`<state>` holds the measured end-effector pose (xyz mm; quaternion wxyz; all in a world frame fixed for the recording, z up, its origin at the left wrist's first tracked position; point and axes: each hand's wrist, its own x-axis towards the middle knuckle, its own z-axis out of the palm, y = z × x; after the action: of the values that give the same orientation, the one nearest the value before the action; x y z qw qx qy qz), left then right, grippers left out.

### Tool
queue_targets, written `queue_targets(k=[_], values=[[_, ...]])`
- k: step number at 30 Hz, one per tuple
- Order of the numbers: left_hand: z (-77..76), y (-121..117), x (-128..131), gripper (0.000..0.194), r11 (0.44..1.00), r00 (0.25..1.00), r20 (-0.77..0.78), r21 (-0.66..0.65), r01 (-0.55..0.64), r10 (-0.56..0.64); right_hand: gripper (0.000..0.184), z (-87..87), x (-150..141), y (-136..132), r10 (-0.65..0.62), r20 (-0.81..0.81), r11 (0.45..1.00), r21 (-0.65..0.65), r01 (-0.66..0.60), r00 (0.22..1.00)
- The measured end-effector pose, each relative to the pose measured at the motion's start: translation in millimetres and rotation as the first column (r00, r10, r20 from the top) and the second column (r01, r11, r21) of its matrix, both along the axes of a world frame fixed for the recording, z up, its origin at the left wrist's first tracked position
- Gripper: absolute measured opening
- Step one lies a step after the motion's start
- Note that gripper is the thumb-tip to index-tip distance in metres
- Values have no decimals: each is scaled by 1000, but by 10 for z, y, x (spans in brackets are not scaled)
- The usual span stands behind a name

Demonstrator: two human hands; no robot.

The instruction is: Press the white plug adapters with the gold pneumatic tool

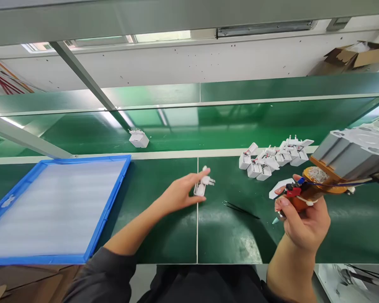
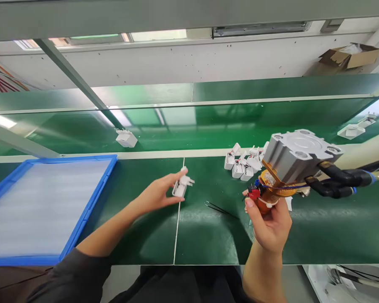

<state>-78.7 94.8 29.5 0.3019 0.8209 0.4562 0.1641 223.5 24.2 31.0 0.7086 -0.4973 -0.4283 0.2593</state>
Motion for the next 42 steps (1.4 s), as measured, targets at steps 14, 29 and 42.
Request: queue_targets(k=[14,29,42], values=[[-612,-957,367,42,965,952,158,-42,-258,262,27,195,-480,-89,218,26,974,61,-220,976],[-199,-954,519,31,989,969,220,73,-130,111,43,422,-1035,-37,240,91,961,120,-249,967],[-108,-939,552,31,995,970,222,6,-99,95,49,337,-1000,-39,207,120,970,108,-220,971]])
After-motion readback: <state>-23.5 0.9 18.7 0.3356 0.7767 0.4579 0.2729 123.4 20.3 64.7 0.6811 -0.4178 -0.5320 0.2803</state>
